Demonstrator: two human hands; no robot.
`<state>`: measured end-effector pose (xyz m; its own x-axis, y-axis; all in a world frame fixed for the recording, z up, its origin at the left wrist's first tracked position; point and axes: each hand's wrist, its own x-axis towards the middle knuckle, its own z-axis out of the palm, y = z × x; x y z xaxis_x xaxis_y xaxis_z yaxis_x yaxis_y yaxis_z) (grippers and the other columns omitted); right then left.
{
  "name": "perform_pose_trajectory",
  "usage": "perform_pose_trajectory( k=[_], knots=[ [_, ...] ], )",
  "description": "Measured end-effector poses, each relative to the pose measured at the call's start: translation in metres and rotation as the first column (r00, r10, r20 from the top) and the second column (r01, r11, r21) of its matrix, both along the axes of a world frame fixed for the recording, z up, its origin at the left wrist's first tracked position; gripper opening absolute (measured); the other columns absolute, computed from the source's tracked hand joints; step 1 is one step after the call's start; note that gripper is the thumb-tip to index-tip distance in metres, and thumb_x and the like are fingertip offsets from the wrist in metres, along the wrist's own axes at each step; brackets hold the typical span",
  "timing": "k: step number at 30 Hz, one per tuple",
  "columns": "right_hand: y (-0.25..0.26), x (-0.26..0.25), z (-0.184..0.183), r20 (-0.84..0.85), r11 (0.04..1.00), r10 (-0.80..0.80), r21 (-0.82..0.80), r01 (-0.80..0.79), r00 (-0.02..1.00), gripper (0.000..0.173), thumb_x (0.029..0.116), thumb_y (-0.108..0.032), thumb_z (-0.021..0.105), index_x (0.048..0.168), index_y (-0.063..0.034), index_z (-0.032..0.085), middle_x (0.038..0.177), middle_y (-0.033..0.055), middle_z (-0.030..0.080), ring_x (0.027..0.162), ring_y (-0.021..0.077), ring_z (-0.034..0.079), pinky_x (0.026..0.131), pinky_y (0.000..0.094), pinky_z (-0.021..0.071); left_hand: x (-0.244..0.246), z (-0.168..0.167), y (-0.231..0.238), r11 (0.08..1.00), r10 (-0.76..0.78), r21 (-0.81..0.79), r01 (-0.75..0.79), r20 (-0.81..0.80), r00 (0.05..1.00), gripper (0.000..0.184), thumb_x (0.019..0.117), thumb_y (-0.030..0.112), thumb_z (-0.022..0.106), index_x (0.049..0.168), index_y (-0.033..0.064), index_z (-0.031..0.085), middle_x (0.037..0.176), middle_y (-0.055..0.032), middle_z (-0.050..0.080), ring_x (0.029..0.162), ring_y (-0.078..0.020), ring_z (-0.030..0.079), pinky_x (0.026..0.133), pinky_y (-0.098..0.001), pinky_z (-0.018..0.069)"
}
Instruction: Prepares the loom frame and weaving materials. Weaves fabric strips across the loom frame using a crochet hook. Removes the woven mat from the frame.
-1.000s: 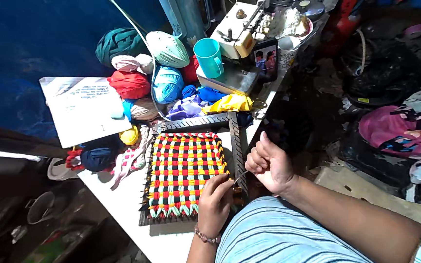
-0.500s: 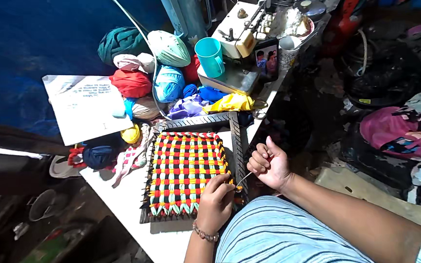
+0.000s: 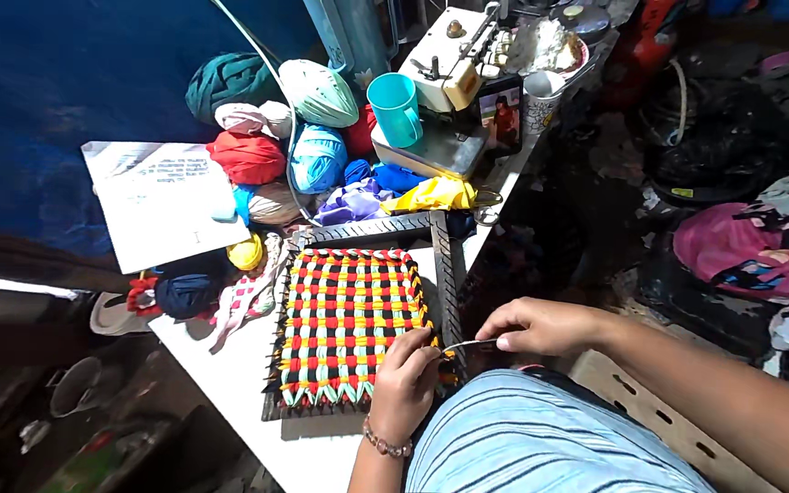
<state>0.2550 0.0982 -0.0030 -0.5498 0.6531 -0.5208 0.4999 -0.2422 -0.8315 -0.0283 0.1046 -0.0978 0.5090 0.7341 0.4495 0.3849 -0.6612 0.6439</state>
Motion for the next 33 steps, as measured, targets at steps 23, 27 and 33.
perform_pose_trajectory(
  k=[23,27,33],
  knots=[
    [0.001,0.000,-0.021,0.035,0.997,-0.059,-0.039,0.061,0.998,0.030,0.1044,-0.003,0.049,0.127,-0.0012,0.068,0.110,0.0125,0.069,0.086,0.0090,0.061,0.083,0.0267,0.0507,0.004,0.000,-0.001,0.998,0.025,0.055,-0.021,-0.070,0.997,0.011,0.0864,0.014,0.067,0.086,0.0099,0.077,0.108,-0.0141,0.076,0.108,-0.0255,0.072,0.096,-0.0328,0.0568],
    [0.004,-0.003,-0.027,0.083,0.999,-0.033,0.033,0.030,0.996,0.032,0.1025,0.000,0.051,0.128,-0.0033,0.070,0.120,0.0150,0.070,0.102,0.0168,0.067,0.094,0.0337,0.0519,0.005,0.000,-0.001,0.998,0.034,0.056,-0.029,-0.092,0.995,0.011,0.0850,0.014,0.067,0.085,0.0101,0.077,0.107,-0.0134,0.077,0.106,-0.0261,0.073,0.095,-0.0342,0.0577],
    [0.005,-0.010,-0.003,0.332,0.975,0.101,0.155,-0.160,0.938,0.042,0.0990,0.000,0.050,0.132,-0.0153,0.070,0.121,0.0146,0.069,0.114,0.0315,0.064,0.100,0.0534,0.0473,0.006,-0.001,-0.001,0.998,0.039,0.060,-0.033,-0.103,0.994,0.011,0.0851,0.014,0.068,0.085,0.0108,0.078,0.107,-0.0127,0.077,0.106,-0.0255,0.073,0.095,-0.0336,0.0578]
  ],
)
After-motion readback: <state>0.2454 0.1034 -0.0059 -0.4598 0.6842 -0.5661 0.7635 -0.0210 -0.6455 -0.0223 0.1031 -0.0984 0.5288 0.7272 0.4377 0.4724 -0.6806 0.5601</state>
